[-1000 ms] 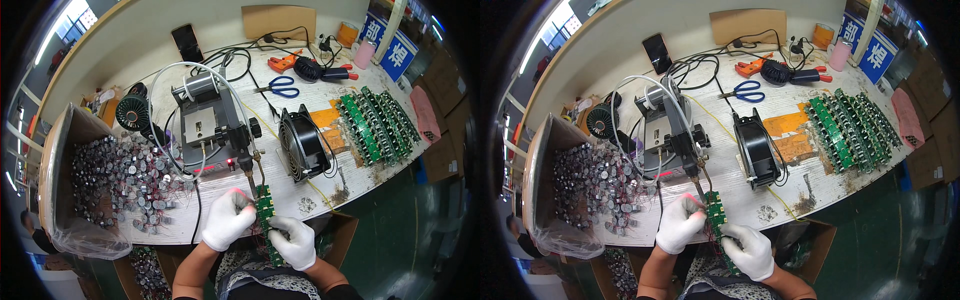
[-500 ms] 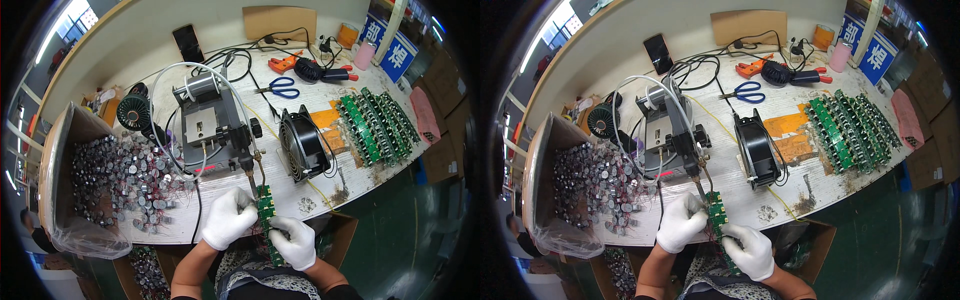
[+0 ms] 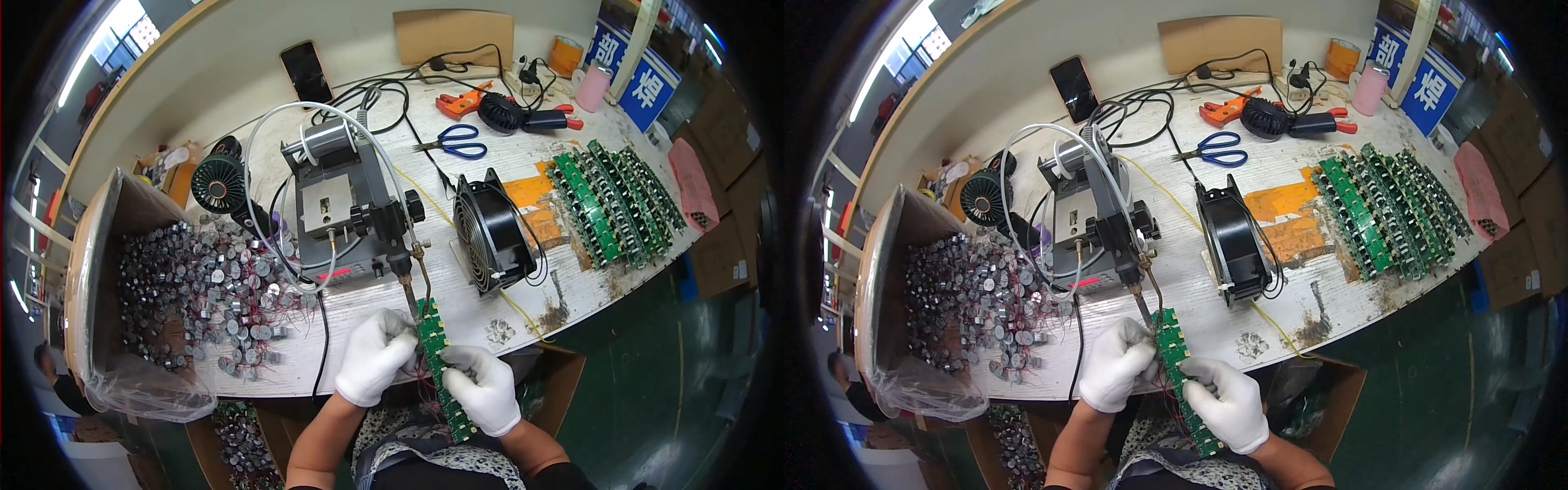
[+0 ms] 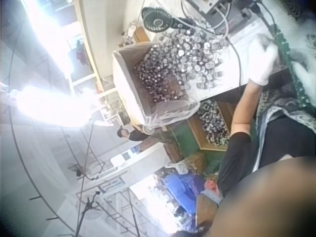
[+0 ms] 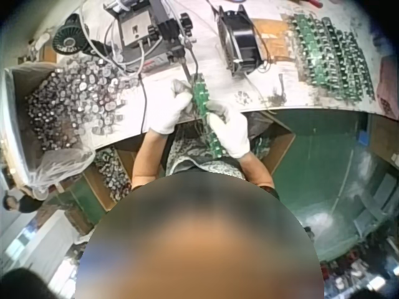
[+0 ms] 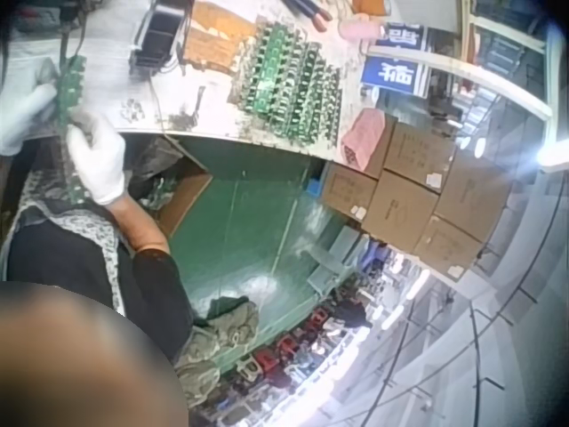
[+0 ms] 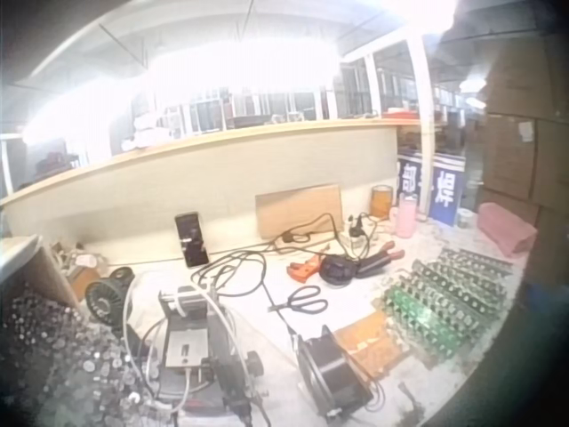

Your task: The person solders electronic components onto printed circuit boards with a soldering iron and soldering wire, using a fume extractor at a workstation.

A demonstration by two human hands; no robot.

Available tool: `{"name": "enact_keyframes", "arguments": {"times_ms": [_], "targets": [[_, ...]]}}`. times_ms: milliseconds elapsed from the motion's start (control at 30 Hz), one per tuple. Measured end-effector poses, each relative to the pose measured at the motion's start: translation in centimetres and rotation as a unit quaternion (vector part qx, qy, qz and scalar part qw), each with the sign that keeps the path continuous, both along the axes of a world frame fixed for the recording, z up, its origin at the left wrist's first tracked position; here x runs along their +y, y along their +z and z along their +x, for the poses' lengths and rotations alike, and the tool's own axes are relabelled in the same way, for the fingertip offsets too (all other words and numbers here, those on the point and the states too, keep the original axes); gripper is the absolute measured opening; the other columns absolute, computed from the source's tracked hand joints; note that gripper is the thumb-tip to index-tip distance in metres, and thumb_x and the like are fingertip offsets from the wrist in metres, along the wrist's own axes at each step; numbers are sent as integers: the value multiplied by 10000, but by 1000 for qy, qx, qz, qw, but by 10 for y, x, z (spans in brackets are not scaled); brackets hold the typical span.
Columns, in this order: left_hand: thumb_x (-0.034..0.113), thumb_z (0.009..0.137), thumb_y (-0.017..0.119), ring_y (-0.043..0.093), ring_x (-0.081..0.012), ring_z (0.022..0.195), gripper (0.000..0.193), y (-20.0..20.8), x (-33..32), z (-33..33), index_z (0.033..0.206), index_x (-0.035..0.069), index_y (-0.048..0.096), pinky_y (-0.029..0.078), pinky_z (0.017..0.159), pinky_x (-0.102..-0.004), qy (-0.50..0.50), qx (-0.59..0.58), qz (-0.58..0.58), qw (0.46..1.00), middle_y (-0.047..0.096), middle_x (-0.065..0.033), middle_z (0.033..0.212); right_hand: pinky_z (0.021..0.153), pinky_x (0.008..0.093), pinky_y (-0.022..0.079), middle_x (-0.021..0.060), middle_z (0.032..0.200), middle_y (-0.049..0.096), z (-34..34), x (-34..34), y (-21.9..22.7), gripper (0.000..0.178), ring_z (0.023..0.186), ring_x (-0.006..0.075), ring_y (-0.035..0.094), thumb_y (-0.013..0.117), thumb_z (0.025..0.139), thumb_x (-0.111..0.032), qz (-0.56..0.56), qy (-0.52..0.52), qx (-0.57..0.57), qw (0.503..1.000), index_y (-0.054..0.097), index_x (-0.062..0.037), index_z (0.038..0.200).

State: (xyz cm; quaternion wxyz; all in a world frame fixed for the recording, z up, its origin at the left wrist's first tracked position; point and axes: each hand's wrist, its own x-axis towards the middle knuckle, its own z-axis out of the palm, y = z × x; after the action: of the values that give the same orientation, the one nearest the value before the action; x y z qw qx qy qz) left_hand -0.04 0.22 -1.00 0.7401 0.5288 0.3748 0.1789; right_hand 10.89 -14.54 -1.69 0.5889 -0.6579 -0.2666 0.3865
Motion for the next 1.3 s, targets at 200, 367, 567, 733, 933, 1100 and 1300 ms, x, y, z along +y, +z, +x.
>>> {"name": "enact_keyframes", "arguments": {"times_ms": [200,367,567,733,933,1100,1300], "targets": [[53,816,564,549,-110,557,96,-4,-2,-3,849,-23,515,443,525,-249,-10,-7,-6,1000,581,-56,685,727,223,490,68,909,666,0,0,4,276,778,81,593,647,814,6,-22,4,37,999,619,71,1081],[62,814,566,564,-117,574,118,-3,-7,-3,866,-32,517,458,547,-255,9,-6,-9,1000,586,-60,694,734,226,494,85,927,671,-1,-2,-2,276,798,87,604,641,818,13,-20,6,43,999,614,84,1083],[73,820,578,577,-122,597,160,-3,-8,-1,910,-50,528,470,568,-255,20,-7,-11,1000,598,-64,708,735,232,505,94,920,678,-1,0,0,264,800,99,618,635,814,34,-17,-1,22,1000,617,90,1071],[100,832,601,580,-116,603,180,-9,-5,-7,912,-49,540,473,580,-253,11,14,27,999,618,-68,730,662,218,514,93,874,706,-6,3,-9,248,729,76,633,664,816,-7,1,-23,-10,1000,660,56,1056],[82,889,596,580,-87,672,142,-3,-4,-18,939,-52,590,473,607,-228,28,49,134,989,653,-59,827,663,246,524,112,863,701,-4,3,-8,242,704,102,638,666,798,4,-24,-30,-102,994,667,58,1034],[-68,748,674,627,-148,667,139,-1,9,-58,859,12,648,505,618,-262,216,69,481,847,673,-96,831,646,258,530,137,864,698,-2,5,-8,228,686,138,662,670,781,7,-15,2,-149,989,672,44,1006],[-3,747,709,588,-212,705,177,-2,39,-100,902,50,643,478,618,-313,264,314,646,644,597,-88,864,632,267,533,149,863,695,-3,6,-5,229,673,155,667,672,775,6,-20,1,-156,988,671,41,1002]]}}
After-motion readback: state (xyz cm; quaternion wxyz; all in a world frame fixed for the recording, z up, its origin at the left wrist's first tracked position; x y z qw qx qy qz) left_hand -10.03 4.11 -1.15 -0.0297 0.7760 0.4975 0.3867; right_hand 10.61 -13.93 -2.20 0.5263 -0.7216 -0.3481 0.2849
